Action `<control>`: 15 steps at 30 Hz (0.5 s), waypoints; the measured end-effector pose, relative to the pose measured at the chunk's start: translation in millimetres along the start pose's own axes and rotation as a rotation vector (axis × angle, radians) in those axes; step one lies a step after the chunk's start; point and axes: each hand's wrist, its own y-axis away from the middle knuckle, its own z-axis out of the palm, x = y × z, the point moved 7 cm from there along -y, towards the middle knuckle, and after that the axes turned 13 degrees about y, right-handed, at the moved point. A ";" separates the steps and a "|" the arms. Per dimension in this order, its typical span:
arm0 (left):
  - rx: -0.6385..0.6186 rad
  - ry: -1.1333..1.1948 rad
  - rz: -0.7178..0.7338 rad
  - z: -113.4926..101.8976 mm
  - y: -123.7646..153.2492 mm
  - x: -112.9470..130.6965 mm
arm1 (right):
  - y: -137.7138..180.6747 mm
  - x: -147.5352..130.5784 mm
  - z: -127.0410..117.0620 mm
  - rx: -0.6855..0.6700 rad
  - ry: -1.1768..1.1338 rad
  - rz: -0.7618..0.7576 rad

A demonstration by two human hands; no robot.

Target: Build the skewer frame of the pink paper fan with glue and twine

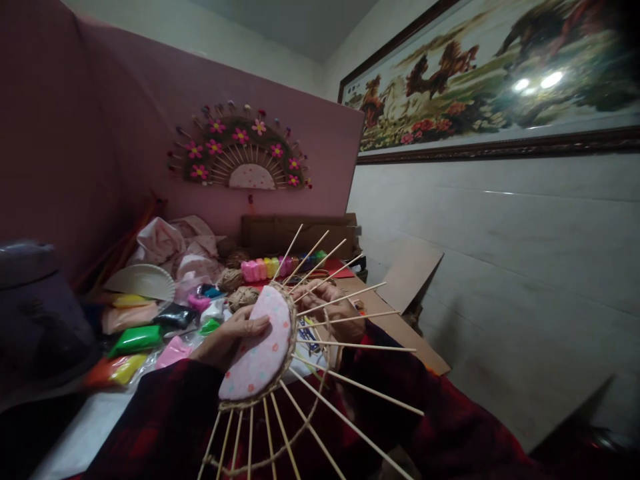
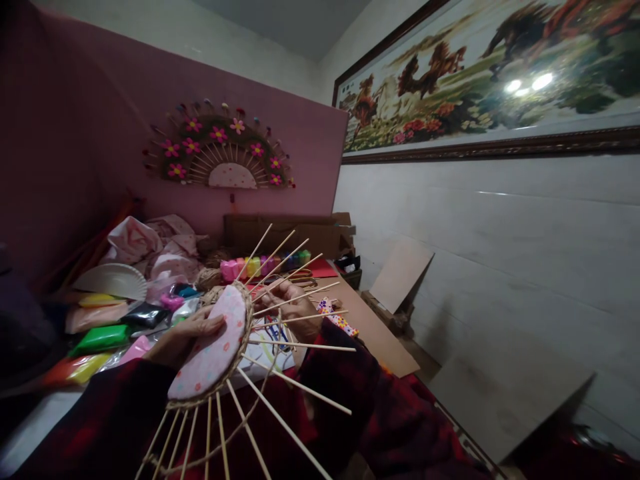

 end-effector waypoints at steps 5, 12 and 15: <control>-0.005 -0.001 -0.005 3.2 1.9 1.2 | 0.5 2.5 -4.3 0.066 -0.044 0.085; -0.006 0.007 -0.002 9.0 3.8 2.2 | -1.9 -3.0 -14.7 0.197 0.029 0.014; -0.005 0.012 -0.001 10.3 4.3 2.1 | -1.5 -4.1 -14.5 0.172 0.057 0.009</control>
